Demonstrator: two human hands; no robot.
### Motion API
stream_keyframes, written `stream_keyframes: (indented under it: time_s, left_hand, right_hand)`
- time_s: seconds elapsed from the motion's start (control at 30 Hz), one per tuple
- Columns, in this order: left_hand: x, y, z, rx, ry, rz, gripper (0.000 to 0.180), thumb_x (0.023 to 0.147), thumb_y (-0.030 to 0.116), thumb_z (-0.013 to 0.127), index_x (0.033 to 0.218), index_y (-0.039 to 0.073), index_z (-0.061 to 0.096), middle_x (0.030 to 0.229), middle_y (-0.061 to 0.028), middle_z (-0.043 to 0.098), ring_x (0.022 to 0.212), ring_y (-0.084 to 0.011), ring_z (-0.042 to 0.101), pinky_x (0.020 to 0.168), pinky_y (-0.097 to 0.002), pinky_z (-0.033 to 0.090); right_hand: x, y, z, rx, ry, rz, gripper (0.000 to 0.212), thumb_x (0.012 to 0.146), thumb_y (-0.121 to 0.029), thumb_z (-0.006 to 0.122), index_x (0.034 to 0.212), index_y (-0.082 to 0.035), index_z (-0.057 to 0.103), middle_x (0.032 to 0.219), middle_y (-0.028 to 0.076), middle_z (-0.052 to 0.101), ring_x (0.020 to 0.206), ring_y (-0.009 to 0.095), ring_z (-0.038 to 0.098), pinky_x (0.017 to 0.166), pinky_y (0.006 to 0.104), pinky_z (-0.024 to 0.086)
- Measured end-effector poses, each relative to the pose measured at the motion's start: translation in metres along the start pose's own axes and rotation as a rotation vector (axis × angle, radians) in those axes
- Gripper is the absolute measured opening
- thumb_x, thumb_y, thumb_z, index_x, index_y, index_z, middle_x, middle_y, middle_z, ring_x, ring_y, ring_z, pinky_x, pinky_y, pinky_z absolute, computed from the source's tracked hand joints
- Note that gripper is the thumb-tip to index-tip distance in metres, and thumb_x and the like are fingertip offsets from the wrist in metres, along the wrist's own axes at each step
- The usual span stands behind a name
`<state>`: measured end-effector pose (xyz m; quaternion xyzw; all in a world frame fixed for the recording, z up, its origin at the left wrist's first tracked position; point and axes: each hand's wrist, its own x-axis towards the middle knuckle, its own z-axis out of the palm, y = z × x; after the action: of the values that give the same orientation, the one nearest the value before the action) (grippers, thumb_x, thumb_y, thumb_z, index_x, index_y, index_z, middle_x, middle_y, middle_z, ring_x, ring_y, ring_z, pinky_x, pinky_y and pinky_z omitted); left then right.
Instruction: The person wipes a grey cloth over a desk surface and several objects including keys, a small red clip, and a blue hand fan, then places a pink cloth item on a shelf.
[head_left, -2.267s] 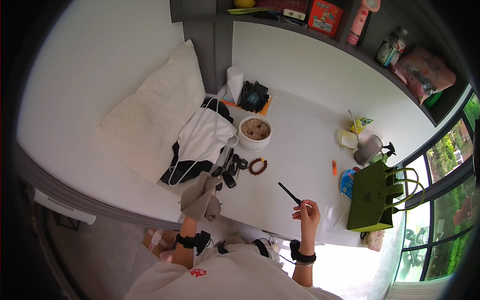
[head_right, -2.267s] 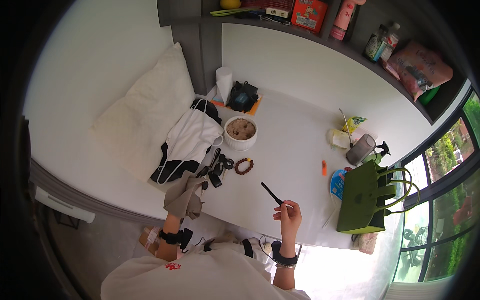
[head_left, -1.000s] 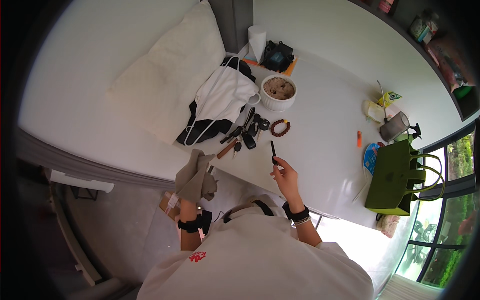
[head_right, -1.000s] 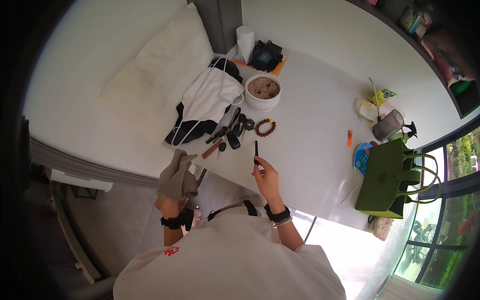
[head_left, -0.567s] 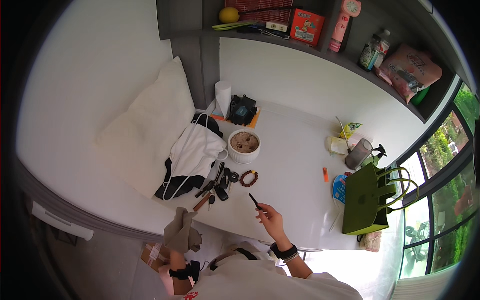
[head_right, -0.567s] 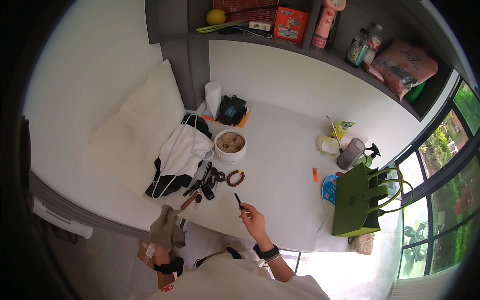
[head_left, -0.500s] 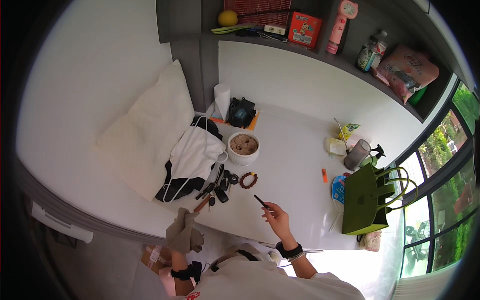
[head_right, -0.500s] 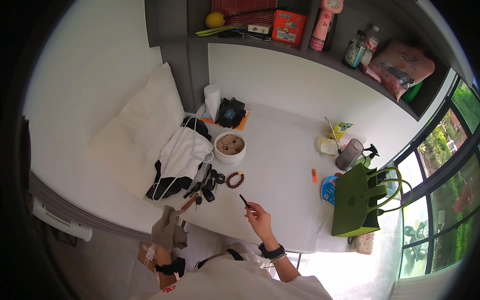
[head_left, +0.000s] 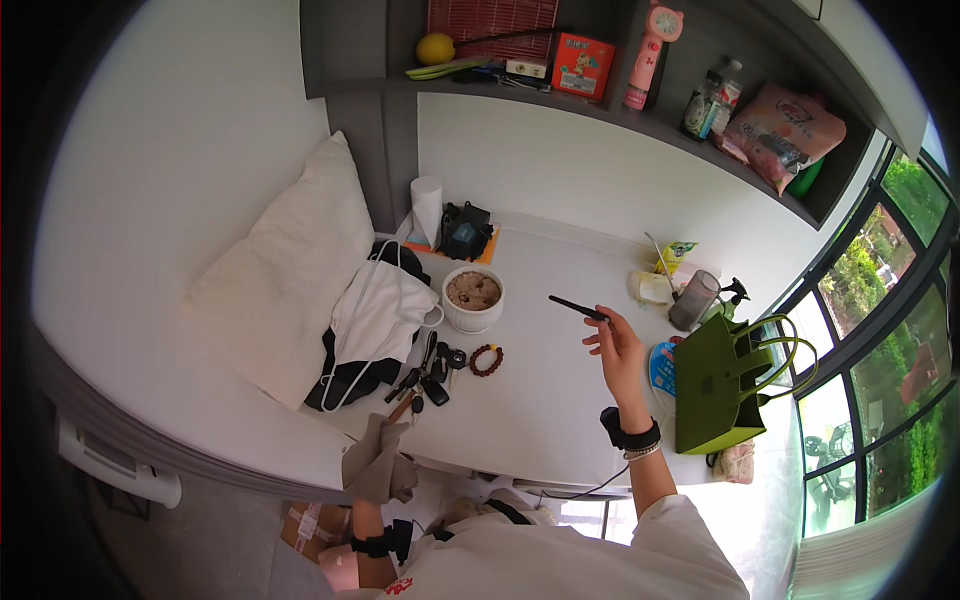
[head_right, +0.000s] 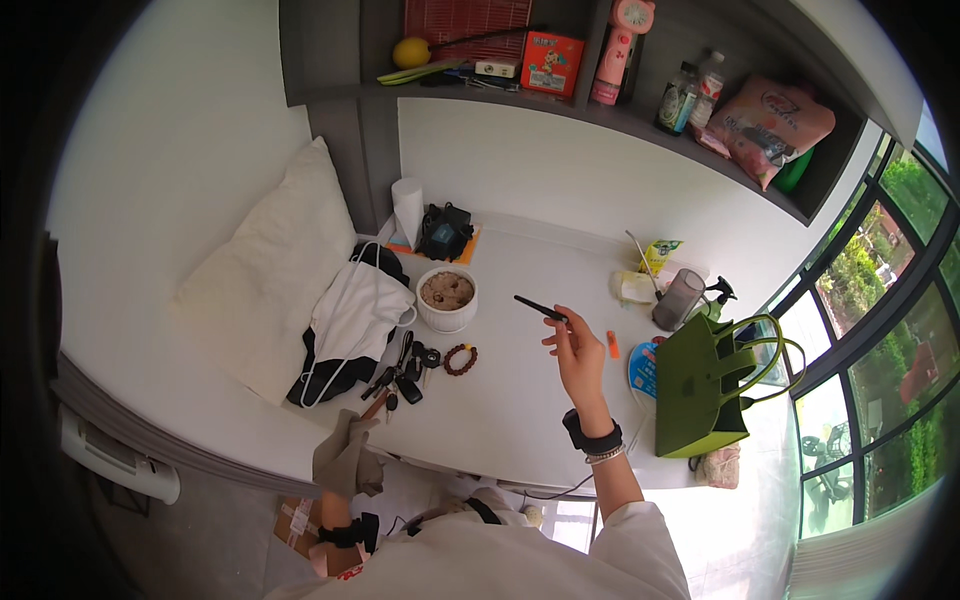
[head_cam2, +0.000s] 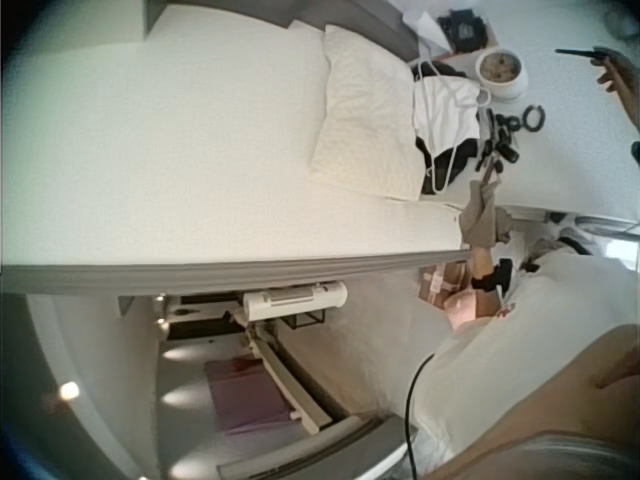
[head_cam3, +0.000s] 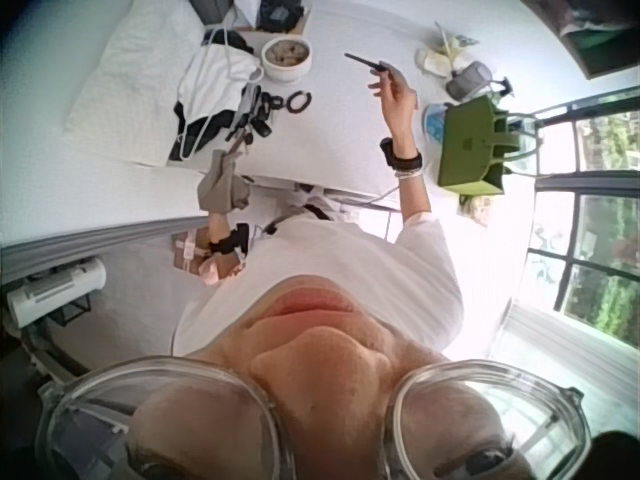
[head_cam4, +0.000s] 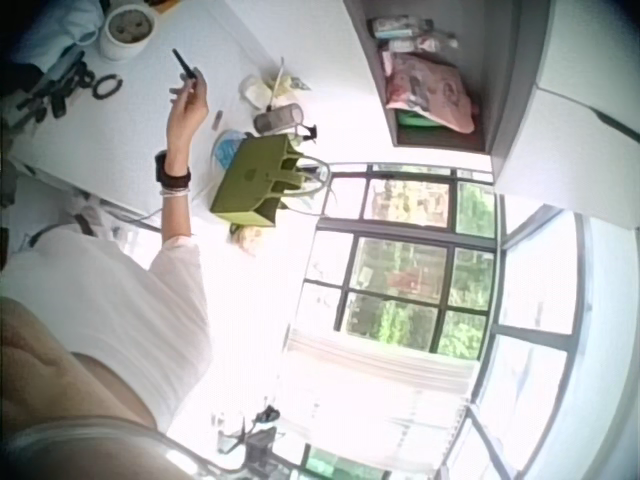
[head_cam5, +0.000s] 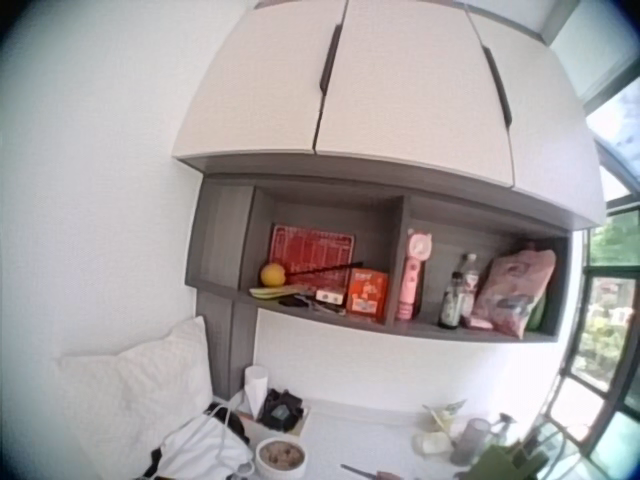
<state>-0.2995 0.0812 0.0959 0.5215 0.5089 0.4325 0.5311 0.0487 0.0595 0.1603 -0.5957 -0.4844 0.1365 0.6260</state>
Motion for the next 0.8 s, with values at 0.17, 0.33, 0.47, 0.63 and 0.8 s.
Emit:
stream_keyframes:
  time_s: [0.17, 0.33, 0.47, 0.63, 0.8]
  left_hand:
    - [0.005, -0.023, -0.011, 0.256, 0.035, 0.208, 0.016, 0.084, 0.003, 0.052, 0.099, -0.002, 0.057, 0.080, -0.0024, 0.061, 0.063, -0.0039, 0.046, 0.056, -0.0166, 0.037]
    - [0.004, -0.016, -0.028, 0.447, 0.001, 0.133, 0.015, 0.083, 0.017, 0.054, 0.094, 0.009, 0.049, 0.070, -0.0055, 0.059, 0.057, -0.0168, 0.055, 0.057, -0.0298, 0.042]
    - [-0.006, -0.008, -0.030, 0.448, 0.067, 0.210, 0.012, 0.083, 0.016, 0.051, 0.092, 0.009, 0.048, 0.079, -0.0047, 0.063, 0.060, -0.0156, 0.054, 0.058, -0.0282, 0.041]
    - [-0.006, -0.023, -0.038, 0.355, 0.134, 0.223, 0.012, 0.084, 0.015, 0.050, 0.094, 0.009, 0.049, 0.080, -0.0043, 0.063, 0.061, -0.0164, 0.053, 0.059, -0.0266, 0.041]
    - [-0.009, -0.002, -0.039, 0.408, 0.115, 0.139, 0.015, 0.084, 0.019, 0.050, 0.096, 0.010, 0.050, 0.081, -0.0057, 0.063, 0.065, -0.0211, 0.056, 0.061, -0.0281, 0.043]
  right_hand:
    - [0.049, -0.035, 0.001, -0.024, 0.015, -0.125, 0.028, 0.092, -0.013, 0.041, 0.116, 0.001, 0.048, 0.096, 0.010, 0.063, 0.070, 0.011, 0.061, 0.056, 0.0212, 0.048]
    - [0.103, -0.061, 0.015, -0.044, 0.090, -0.299, 0.027, 0.092, -0.014, 0.042, 0.115, -0.001, 0.048, 0.096, 0.010, 0.063, 0.066, 0.012, 0.062, 0.053, 0.0221, 0.047]
    - [0.155, -0.079, 0.030, -0.054, 0.130, -0.392, 0.027, 0.092, -0.014, 0.042, 0.115, -0.002, 0.049, 0.096, 0.010, 0.063, 0.064, 0.012, 0.062, 0.051, 0.0219, 0.047]
    - [0.220, -0.087, 0.052, 0.117, 0.149, -0.407, 0.029, 0.092, -0.017, 0.042, 0.115, 0.000, 0.048, 0.098, 0.012, 0.063, 0.066, 0.014, 0.063, 0.051, 0.0211, 0.048]
    - [0.280, -0.094, 0.070, 0.279, 0.143, -0.349, 0.030, 0.089, -0.014, 0.044, 0.111, 0.006, 0.046, 0.093, 0.012, 0.064, 0.061, 0.015, 0.063, 0.047, 0.0226, 0.049]
